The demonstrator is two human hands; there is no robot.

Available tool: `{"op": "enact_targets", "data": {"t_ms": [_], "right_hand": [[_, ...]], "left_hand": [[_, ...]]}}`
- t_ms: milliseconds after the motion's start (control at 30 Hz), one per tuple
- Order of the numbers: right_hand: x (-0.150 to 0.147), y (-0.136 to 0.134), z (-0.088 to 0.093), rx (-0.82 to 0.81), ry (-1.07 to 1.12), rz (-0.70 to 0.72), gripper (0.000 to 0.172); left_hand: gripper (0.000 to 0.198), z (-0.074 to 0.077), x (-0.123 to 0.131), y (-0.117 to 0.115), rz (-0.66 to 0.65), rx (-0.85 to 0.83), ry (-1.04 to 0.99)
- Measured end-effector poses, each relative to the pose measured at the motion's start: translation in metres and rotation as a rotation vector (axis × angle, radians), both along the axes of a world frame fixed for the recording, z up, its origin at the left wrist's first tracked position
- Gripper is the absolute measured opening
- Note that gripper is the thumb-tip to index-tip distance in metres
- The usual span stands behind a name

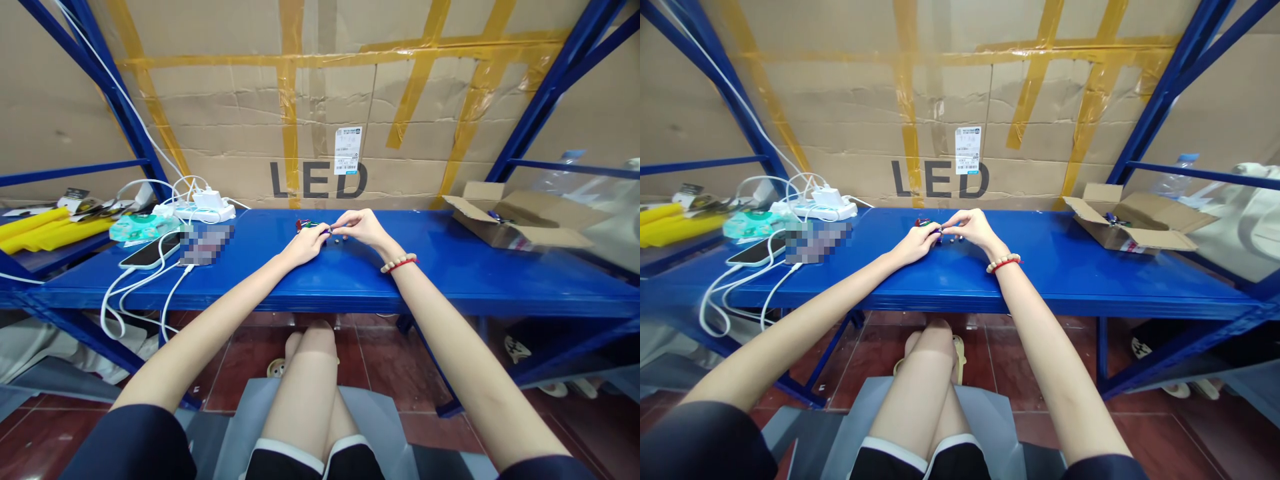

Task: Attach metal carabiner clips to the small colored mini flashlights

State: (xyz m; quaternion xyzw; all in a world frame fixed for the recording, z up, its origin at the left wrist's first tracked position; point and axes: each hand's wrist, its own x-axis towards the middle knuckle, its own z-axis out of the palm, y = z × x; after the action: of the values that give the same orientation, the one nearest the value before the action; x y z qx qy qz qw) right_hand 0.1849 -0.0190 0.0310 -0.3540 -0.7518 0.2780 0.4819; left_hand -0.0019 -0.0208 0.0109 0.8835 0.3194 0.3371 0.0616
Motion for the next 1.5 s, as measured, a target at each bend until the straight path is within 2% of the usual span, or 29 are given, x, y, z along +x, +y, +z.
{"op": "enact_targets", "data": {"t_ms": [333, 500, 767, 900, 1233, 1500], "right_hand": [[0.001, 0.0, -0.002, -0.018, -0.044, 0.004, 0.031], [0.001, -0.001, -0.001, -0.055, -0.062, 0.011, 0.027], [-0.011, -0.008, 0.002, -0.048, -0.043, -0.045, 0.038], [-0.015, -0.011, 0.002, -0.083, -0.029, -0.002, 0.044], [-0.01, -0.004, -0.002, -0.12, -0.049, 0.017, 0.043], [-0.004, -0.002, -0.001, -0.16, -0.066, 0.057, 0.046]], "left_hand": [[0.017, -0.001, -0.001, -0.002, -0.04, -0.024, 0.04], [0.013, 0.0, -0.001, -0.005, -0.019, -0.014, 0.07], [0.009, 0.0, 0.0, -0.008, 0.061, -0.021, -0.012], [0.009, 0.001, 0.0, -0.009, 0.099, -0.002, -0.016], [0.017, 0.002, -0.002, -0.008, 0.057, 0.068, -0.001], [0.019, 0.002, -0.001, -0.006, 0.093, 0.069, 0.013]]}}
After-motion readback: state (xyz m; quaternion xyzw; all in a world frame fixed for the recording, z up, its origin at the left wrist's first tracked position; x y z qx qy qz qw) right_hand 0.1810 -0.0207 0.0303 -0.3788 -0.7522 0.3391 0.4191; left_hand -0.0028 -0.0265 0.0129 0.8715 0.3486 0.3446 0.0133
